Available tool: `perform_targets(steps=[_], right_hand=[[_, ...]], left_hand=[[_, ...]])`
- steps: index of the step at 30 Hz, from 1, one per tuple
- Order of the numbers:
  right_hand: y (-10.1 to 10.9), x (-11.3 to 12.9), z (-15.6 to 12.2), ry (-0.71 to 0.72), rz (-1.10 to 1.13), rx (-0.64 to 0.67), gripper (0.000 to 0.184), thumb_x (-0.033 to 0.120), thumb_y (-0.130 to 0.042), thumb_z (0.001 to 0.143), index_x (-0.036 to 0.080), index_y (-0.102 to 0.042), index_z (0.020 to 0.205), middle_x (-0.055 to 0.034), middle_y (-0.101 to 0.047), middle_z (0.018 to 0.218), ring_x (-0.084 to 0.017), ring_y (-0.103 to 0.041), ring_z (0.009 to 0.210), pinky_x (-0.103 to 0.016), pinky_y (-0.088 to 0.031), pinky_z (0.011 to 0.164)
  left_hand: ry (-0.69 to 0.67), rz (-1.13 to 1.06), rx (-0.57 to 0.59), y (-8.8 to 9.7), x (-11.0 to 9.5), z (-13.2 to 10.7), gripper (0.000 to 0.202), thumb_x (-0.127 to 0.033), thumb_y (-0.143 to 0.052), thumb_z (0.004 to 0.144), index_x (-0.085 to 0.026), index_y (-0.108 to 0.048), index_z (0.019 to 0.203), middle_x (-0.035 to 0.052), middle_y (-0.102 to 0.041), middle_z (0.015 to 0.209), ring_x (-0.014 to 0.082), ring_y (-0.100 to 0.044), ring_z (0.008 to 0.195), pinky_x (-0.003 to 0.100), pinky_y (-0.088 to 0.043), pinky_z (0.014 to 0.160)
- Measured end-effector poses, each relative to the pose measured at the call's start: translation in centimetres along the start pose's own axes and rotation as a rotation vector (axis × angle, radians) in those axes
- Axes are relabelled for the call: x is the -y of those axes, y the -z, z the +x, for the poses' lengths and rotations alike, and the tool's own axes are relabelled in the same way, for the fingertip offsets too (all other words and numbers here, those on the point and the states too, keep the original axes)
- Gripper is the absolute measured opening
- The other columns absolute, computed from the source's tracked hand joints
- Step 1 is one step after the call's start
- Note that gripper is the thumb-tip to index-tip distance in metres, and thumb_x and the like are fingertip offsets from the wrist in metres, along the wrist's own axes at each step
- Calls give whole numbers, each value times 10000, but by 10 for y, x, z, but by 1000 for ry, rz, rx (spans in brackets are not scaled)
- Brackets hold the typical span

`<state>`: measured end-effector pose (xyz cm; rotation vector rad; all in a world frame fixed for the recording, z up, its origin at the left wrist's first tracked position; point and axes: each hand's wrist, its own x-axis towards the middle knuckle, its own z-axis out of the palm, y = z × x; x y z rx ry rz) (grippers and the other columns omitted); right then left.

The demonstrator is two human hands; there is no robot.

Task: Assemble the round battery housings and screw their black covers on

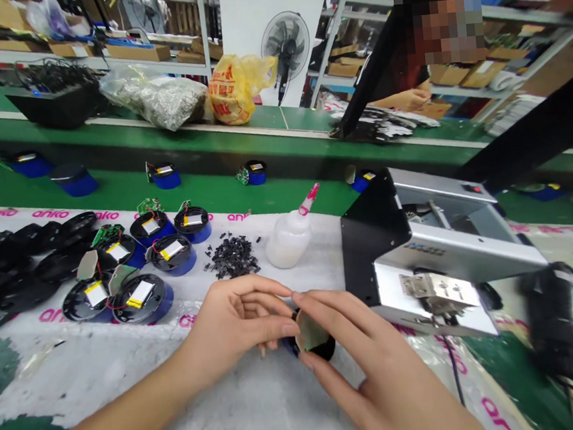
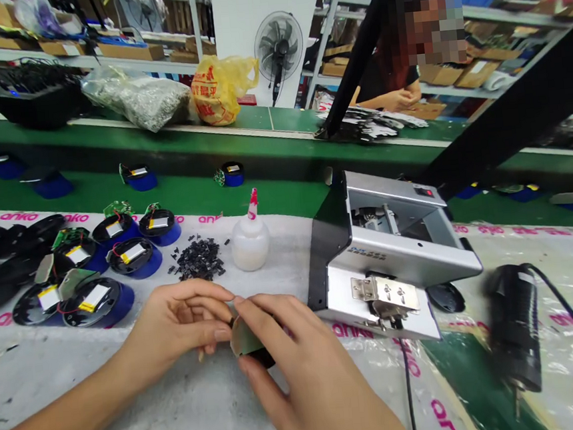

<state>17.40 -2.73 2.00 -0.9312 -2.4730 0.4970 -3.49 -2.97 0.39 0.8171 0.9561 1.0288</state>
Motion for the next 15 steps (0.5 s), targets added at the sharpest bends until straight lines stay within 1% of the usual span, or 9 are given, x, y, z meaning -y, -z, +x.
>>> perform_targets(steps=[2, 3, 5, 7, 9, 10, 12, 13, 15], right_hand=[[3, 1, -2, -37, 57, -1, 511, 192, -566, 957, 304, -419, 1433, -44, -608, 1251, -201, -597, 1110, -312, -550, 926], [4, 1, -3, -42, 76, -9, 515, 186, -572, 956, 324, -424, 1430, -29, -617, 1238, -186, -607, 1097, -292, -545, 925], [5, 0, -6, -44, 101, -29, 504, 163, -578, 947, 348, -461, 1400, -11, -627, 1224, -169, -619, 1086, -268, -536, 927], [6, -1, -10, -56, 125, -43, 461, 149, -590, 933, 345, -512, 1343, -11, -626, 1230, -172, -614, 1115, -264, -528, 947], [4, -1, -15, -79, 162, -60, 428, 144, -606, 919, 324, -535, 1301, -25, -617, 1257, -190, -590, 1180, -288, -512, 998], [2, -1, -18, -95, 190, -71, 427, 144, -614, 911, 314, -532, 1294, -35, -609, 1274, -201, -573, 1212, -309, -500, 1027], [-3, -1, -24, -143, 263, -111, 424, 143, -621, 900, 302, -528, 1281, -53, -597, 1296, -220, -547, 1256, -354, -475, 1071], [-7, -1, -28, -175, 307, -150, 413, 142, -619, 899, 299, -530, 1270, -59, -598, 1292, -225, -544, 1263, -368, -470, 1078], [-13, -1, -33, -250, 410, -232, 378, 149, -623, 902, 292, -548, 1244, -68, -614, 1259, -228, -557, 1251, -370, -482, 1065]], left_hand=[[-19, 13, 21, -3, -1, -3, 319, -213, -878, 656, -163, -742, 939, 14, -753, 774, 72, -593, 462, 163, -476, 426], [-31, 24, 34, -3, -1, -5, 364, -217, -877, 657, -178, -733, 989, 16, -755, 835, 60, -580, 461, 166, -474, 436], [-50, 108, 56, -2, 2, -6, 540, -216, -901, 620, -229, -690, 1117, 32, -729, 1069, 32, -559, 483, 169, -469, 469], [-65, 267, 91, -2, 7, -6, 777, -220, -937, 551, -302, -617, 1254, 51, -594, 1342, 21, -557, 533, 179, -475, 502], [-96, 423, 162, -5, 15, -4, 916, -223, -938, 531, -353, -549, 1351, 63, -478, 1463, 61, -594, 622, 202, -499, 534], [-123, 476, 205, -7, 19, -2, 921, -215, -917, 556, -363, -529, 1378, 66, -474, 1470, 94, -617, 673, 216, -512, 550], [-161, 516, 256, -11, 24, 1, 820, -182, -852, 628, -354, -549, 1370, 63, -553, 1401, 131, -630, 704, 216, -507, 540], [-143, 508, 269, -12, 26, 2, 754, -170, -820, 660, -340, -568, 1350, 62, -604, 1335, 130, -628, 673, 206, -492, 508], [-48, 449, 292, -12, 27, 5, 645, -158, -769, 713, -309, -584, 1312, 55, -673, 1189, 99, -595, 550, 187, -462, 439]])
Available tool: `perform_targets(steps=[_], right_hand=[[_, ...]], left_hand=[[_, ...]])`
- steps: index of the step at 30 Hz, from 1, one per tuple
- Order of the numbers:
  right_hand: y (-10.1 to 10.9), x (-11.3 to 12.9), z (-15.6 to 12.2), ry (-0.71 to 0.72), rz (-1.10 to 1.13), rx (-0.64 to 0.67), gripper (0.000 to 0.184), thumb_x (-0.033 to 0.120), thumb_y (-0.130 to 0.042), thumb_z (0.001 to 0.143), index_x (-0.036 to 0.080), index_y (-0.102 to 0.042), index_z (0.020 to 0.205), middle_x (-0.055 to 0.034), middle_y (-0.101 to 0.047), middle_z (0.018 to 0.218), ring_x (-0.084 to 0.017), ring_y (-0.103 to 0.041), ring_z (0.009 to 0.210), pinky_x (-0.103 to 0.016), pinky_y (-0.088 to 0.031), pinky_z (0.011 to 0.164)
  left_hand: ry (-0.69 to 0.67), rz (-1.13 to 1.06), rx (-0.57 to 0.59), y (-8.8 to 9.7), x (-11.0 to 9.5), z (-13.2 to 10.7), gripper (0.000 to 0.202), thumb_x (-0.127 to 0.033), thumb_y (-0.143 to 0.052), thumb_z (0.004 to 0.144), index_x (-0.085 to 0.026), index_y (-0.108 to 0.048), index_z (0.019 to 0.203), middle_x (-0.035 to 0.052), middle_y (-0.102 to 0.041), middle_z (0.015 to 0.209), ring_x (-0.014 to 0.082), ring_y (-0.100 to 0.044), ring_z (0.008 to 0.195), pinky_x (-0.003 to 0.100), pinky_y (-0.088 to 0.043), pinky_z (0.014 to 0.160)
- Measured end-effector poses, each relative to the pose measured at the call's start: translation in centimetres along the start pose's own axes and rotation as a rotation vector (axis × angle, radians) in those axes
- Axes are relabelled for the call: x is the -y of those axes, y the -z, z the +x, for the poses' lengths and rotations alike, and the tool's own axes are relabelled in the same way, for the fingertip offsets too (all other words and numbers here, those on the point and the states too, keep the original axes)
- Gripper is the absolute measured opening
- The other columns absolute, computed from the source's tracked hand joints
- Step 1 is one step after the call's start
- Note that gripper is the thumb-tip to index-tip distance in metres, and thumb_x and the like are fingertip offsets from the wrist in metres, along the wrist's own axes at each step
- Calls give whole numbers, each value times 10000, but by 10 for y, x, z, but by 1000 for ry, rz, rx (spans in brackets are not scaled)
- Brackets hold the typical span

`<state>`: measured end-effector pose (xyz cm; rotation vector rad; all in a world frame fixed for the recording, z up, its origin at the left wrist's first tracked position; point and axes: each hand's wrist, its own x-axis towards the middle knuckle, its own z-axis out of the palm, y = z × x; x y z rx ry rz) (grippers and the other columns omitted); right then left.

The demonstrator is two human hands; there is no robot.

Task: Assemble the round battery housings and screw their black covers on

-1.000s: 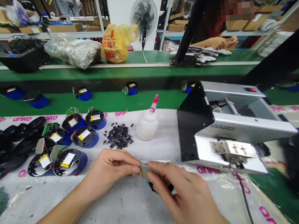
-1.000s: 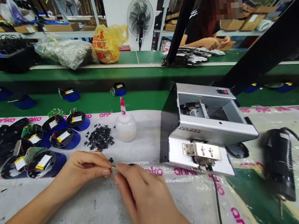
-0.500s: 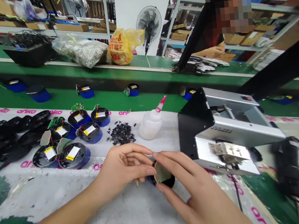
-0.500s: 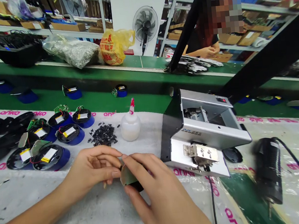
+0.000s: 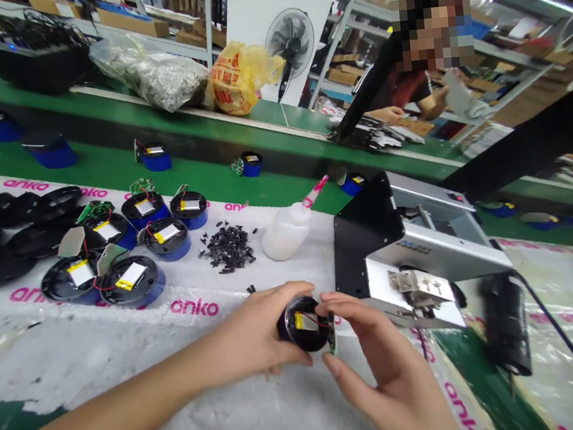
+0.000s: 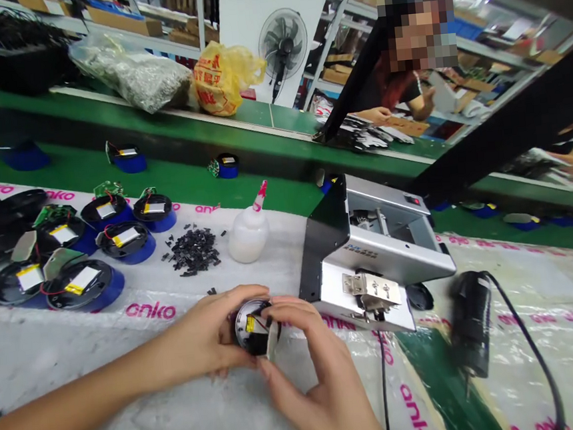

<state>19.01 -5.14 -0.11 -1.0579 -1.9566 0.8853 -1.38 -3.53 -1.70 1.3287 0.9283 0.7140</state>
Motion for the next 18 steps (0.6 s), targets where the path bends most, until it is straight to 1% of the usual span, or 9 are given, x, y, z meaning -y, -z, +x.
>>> perform_targets(steps=[2, 5, 6, 8, 10, 12, 13, 14, 18], right_hand=[[-5, -4, -5, -74, 111, -80, 332, 172, -648, 901, 274, -579, 1209, -77, -644, 1196, -229, -598, 1194, -353, -514, 1023], [-13, -10, -11, -176, 272, -152, 299, 226, -700, 892, 254, -610, 1176, -85, -674, 1129, -226, -653, 1092, -337, -548, 963], [-15, -13, -13, -205, 322, -179, 293, 246, -712, 889, 255, -615, 1166, -84, -681, 1117, -225, -661, 1074, -337, -554, 949], [-20, -16, -17, -252, 406, -236, 299, 285, -740, 876, 259, -622, 1149, -82, -693, 1102, -231, -672, 1057, -344, -563, 929], [-25, -17, -20, -281, 457, -291, 314, 304, -770, 852, 261, -630, 1130, -81, -704, 1086, -240, -682, 1043, -353, -572, 914], [-28, -14, -23, -295, 470, -313, 329, 300, -789, 835, 265, -635, 1123, -78, -710, 1082, -236, -688, 1029, -352, -575, 911], [-30, -12, -24, -305, 460, -319, 330, 299, -789, 835, 264, -635, 1125, -79, -708, 1085, -234, -686, 1028, -353, -575, 915], [-30, -10, -24, -318, 439, -324, 327, 305, -783, 839, 261, -635, 1127, -82, -704, 1092, -233, -680, 1033, -353, -573, 920], [-30, -7, -23, -355, 318, -323, 342, 349, -755, 854, 245, -632, 1156, -95, -683, 1148, -244, -642, 1107, -352, -550, 959]], left_hand=[[59, -80, 61, 3, 0, 0, 556, -142, -743, 735, -289, -603, 1252, 54, -669, 1173, 78, -589, 499, 187, -483, 427], [45, -116, 110, 9, 0, -1, 424, -106, -743, 725, -274, -657, 1105, 62, -540, 1397, 76, -652, 574, 208, -551, 501], [31, -95, 108, 10, 0, -2, 404, -103, -770, 705, -264, -673, 1062, 59, -496, 1446, 74, -665, 606, 207, -561, 530], [10, -38, 83, 11, 0, -3, 373, -141, -833, 670, -245, -701, 1003, 56, -465, 1475, 66, -669, 649, 197, -568, 587], [7, -34, 52, 10, 1, -2, 261, -252, -826, 728, -231, -727, 968, 59, -446, 1490, 46, -657, 633, 194, -573, 605], [16, -67, 37, 8, 1, -1, 166, -352, -709, 855, -220, -744, 950, 65, -432, 1498, 17, -631, 557, 199, -577, 570], [20, -76, 35, 7, 1, 0, 190, -365, -644, 904, -212, -749, 947, 70, -445, 1484, 5, -616, 522, 199, -575, 552], [22, -76, 37, 7, 1, 1, 216, -362, -606, 927, -202, -750, 941, 75, -472, 1456, -2, -606, 502, 195, -572, 544], [51, -124, 40, 5, -1, 5, 225, -331, -584, 932, -166, -735, 909, 93, -555, 1357, 3, -602, 478, 162, -531, 474]])
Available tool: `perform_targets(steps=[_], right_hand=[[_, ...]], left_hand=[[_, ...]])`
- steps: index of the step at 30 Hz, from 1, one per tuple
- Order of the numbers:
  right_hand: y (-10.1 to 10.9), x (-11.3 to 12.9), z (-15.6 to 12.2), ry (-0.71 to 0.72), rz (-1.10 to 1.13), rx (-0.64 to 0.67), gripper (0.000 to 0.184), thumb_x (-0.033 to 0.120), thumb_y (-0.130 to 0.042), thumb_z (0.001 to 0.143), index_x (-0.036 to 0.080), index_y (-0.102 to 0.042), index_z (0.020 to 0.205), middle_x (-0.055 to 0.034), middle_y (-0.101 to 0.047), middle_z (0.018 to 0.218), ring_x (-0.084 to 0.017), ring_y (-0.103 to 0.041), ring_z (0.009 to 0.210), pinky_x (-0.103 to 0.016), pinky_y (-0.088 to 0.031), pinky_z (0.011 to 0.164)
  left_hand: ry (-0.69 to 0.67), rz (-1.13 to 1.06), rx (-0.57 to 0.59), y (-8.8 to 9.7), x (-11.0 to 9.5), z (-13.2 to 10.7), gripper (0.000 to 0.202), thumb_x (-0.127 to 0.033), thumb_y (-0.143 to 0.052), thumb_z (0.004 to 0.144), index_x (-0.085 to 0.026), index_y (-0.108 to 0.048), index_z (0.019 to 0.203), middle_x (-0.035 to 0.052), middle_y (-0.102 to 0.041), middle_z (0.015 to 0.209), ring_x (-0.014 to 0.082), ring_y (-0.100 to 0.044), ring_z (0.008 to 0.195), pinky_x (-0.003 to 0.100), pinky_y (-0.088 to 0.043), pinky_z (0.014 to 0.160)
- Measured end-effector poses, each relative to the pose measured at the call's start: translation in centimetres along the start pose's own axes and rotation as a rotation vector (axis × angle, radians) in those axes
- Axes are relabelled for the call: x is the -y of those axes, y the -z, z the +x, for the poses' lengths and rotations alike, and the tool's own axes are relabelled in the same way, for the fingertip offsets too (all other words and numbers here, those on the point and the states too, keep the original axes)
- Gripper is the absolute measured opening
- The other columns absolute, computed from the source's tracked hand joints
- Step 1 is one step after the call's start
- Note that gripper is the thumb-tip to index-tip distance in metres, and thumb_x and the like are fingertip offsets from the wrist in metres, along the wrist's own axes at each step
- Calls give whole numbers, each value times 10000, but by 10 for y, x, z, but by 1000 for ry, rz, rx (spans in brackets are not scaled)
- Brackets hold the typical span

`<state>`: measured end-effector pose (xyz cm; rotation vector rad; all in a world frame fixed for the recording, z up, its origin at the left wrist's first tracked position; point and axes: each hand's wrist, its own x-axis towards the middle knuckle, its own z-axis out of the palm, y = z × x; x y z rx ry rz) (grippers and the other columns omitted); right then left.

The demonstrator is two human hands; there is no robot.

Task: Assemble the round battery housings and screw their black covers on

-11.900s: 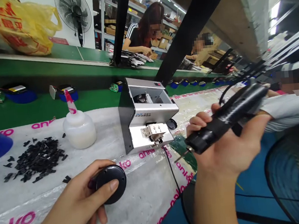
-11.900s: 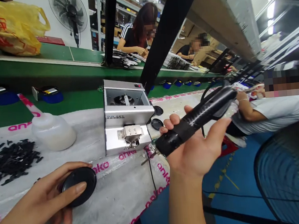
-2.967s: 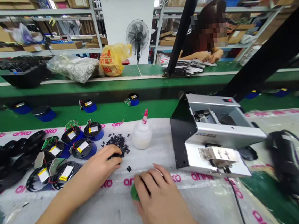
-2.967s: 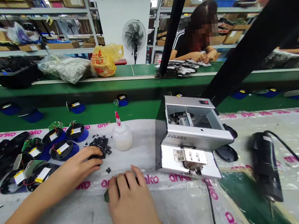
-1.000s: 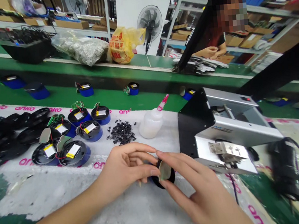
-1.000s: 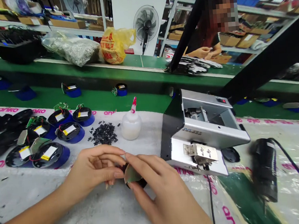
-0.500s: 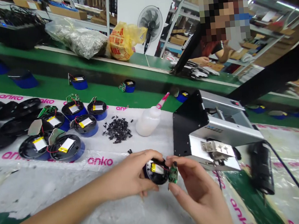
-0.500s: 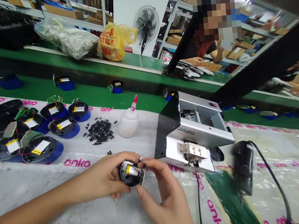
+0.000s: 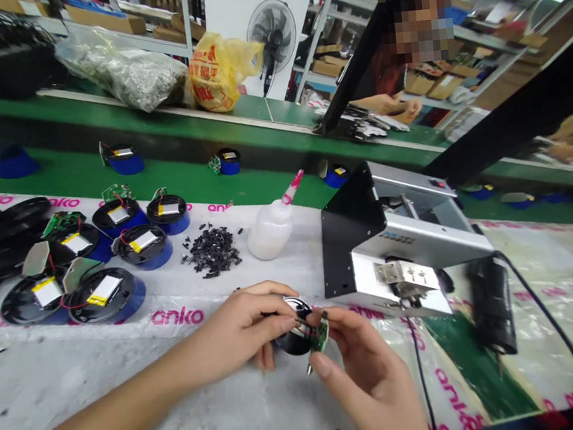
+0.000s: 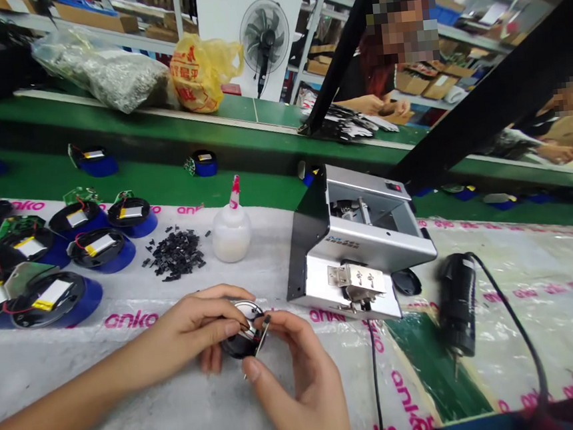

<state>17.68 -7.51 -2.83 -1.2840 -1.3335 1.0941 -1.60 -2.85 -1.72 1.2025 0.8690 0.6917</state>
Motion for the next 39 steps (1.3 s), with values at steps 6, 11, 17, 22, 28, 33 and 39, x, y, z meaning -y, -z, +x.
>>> perform_targets(steps=[6, 11, 17, 22, 28, 33, 39], right_hand=[[2, -8, 1, 49, -15, 41, 331, 375, -733, 871, 238, -639, 1159, -99, -685, 1144, -245, -657, 1091, -347, -562, 949], [6, 7, 2, 102, -215, 132, 334, 306, -680, 913, 304, -611, 1239, -55, -649, 1249, -232, -615, 1180, -343, -527, 1015], [21, 38, 31, 360, -606, 472, 423, 211, -602, 956, 361, -563, 1349, -40, -573, 1297, -186, -600, 1177, -250, -536, 970], [20, 36, 49, 479, -570, 516, 322, 173, -663, 930, 293, -621, 1225, -40, -650, 1219, -202, -605, 1144, -295, -546, 955], [23, 26, 58, 630, -526, 588, 260, 169, -681, 928, 252, -661, 1173, -49, -677, 1232, -215, -592, 1127, -374, -517, 989], [29, 29, 66, 641, -491, 738, 228, 215, -681, 925, 229, -685, 1153, -32, -671, 1236, -199, -509, 1181, -323, -497, 991], [32, 35, 68, 637, -562, 804, 266, 200, -679, 926, 235, -672, 1189, -30, -645, 1276, -213, -466, 1185, -341, -499, 969]], left_hand=[[93, -114, -153, -7, -3, 4, 101, -233, -679, 812, -152, -717, 860, 106, -653, 1258, -16, -523, 363, 117, -367, 320], [229, -122, -215, -8, -10, 4, 346, -218, -686, 796, -233, -606, 1132, 76, -700, 1124, 12, -541, 362, 98, -302, 293], [261, -237, -113, -8, -10, 5, 383, -211, -640, 818, -276, -540, 1182, 50, -668, 1179, 61, -626, 388, 126, -400, 289], [164, -255, -36, -4, 1, 5, 286, -194, -658, 812, -188, -618, 1095, -56, -624, 582, 104, -620, 403, 151, -488, 373], [175, -363, 199, 13, 5, -3, 687, -81, -823, 671, -224, -542, 1281, -53, -700, 668, 108, -691, 587, 213, -580, 616], [192, -258, 82, 7, -2, -2, 684, -67, -849, 612, -227, -508, 1183, -93, -646, 655, 106, -648, 535, 197, -557, 502], [206, -254, 157, 7, 2, -1, 581, -101, -748, 719, -236, -520, 1236, -52, -672, 644, 155, -683, 603, 227, -573, 511]])
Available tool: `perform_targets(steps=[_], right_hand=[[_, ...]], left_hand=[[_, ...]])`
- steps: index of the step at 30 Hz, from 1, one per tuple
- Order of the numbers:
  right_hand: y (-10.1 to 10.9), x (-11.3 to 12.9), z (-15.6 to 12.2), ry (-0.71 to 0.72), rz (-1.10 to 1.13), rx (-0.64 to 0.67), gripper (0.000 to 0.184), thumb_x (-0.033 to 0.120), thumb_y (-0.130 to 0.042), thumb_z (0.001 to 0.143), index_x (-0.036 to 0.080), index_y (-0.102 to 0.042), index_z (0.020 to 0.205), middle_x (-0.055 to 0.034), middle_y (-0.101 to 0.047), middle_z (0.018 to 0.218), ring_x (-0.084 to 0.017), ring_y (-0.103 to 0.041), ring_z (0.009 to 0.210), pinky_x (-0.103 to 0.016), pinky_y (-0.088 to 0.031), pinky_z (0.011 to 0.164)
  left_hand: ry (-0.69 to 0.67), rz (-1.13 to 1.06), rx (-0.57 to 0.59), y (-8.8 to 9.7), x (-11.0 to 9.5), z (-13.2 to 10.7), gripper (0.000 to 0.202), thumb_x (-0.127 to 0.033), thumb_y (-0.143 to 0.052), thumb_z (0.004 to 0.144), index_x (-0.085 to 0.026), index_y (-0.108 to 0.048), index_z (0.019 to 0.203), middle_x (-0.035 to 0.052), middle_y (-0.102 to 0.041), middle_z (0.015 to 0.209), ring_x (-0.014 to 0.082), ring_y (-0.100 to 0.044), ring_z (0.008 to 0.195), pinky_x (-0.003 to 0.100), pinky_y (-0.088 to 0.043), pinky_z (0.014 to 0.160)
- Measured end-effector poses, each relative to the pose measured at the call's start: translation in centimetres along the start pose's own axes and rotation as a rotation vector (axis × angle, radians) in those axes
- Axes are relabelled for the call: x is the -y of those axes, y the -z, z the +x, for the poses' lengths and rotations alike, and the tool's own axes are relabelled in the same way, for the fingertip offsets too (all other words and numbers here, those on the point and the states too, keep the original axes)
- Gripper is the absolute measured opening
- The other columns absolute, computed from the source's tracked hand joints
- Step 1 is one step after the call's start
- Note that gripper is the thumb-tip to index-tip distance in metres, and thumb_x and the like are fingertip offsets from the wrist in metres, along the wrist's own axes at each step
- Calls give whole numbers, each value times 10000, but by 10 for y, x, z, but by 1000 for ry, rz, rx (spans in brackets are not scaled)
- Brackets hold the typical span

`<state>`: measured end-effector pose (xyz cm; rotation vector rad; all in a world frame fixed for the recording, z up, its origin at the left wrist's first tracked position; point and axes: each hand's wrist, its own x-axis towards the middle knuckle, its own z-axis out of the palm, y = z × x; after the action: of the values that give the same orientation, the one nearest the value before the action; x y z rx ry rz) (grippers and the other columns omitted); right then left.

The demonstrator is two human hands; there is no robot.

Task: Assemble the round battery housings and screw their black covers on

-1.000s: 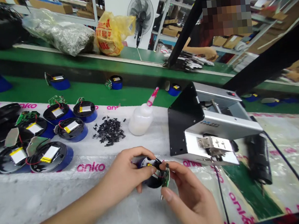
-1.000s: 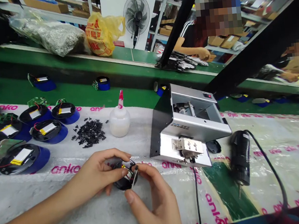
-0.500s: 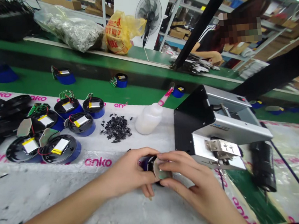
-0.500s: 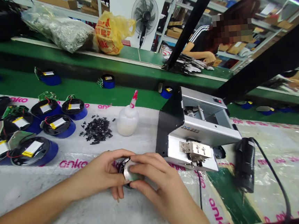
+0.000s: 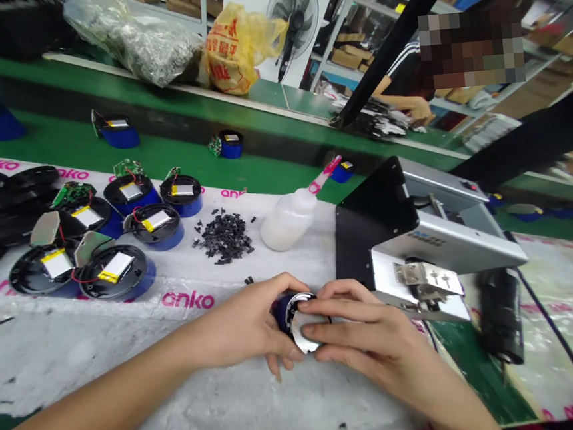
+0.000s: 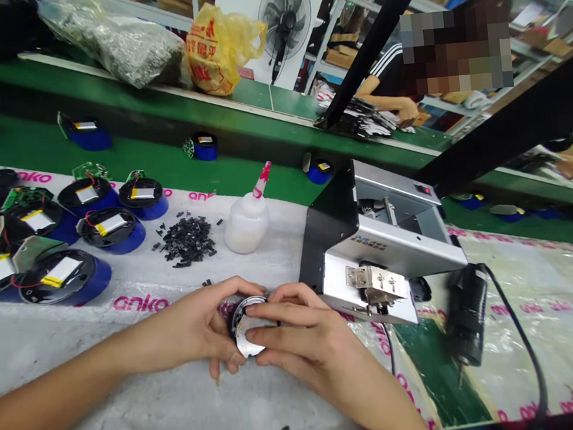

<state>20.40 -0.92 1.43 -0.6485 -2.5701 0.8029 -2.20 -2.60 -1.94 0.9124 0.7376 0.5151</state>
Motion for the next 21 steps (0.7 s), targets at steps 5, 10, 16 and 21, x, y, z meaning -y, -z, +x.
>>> perform_targets(steps=[5, 10, 16, 21], right_hand=[[9, 5, 0, -18, -47, 75, 235, 187, -652, 947, 233, -674, 1176, -30, -624, 1300, -208, -465, 1190, -330, -504, 963], [16, 8, 5, 15, -82, 115, 235, 188, -633, 960, 223, -665, 1191, -38, -620, 1307, -201, -493, 1167, -327, -508, 953], [16, 13, 3, 26, -174, 136, 229, 222, -599, 981, 206, -671, 1198, -91, -586, 1302, -232, -494, 1201, -356, -526, 937], [16, 16, -5, -11, -188, 120, 246, 185, -548, 1007, 208, -652, 1229, -113, -530, 1258, -222, -503, 1189, -352, -511, 916]], left_hand=[[-32, 57, 26, 4, 4, 0, 640, -166, -737, 753, -250, -500, 1342, -25, -690, 712, 166, -688, 645, 259, -569, 573], [-15, 119, 59, 6, 2, -3, 568, -210, -674, 834, -258, -449, 1354, -23, -682, 717, 175, -696, 693, 318, -564, 689], [-30, 144, 129, 8, 1, -4, 512, -160, -596, 884, -242, -461, 1370, 6, -685, 768, 192, -725, 739, 304, -577, 676], [-25, 38, 149, 6, 7, -1, 566, -166, -586, 928, -244, -403, 1457, 31, -712, 815, 194, -755, 752, 301, -590, 695]])
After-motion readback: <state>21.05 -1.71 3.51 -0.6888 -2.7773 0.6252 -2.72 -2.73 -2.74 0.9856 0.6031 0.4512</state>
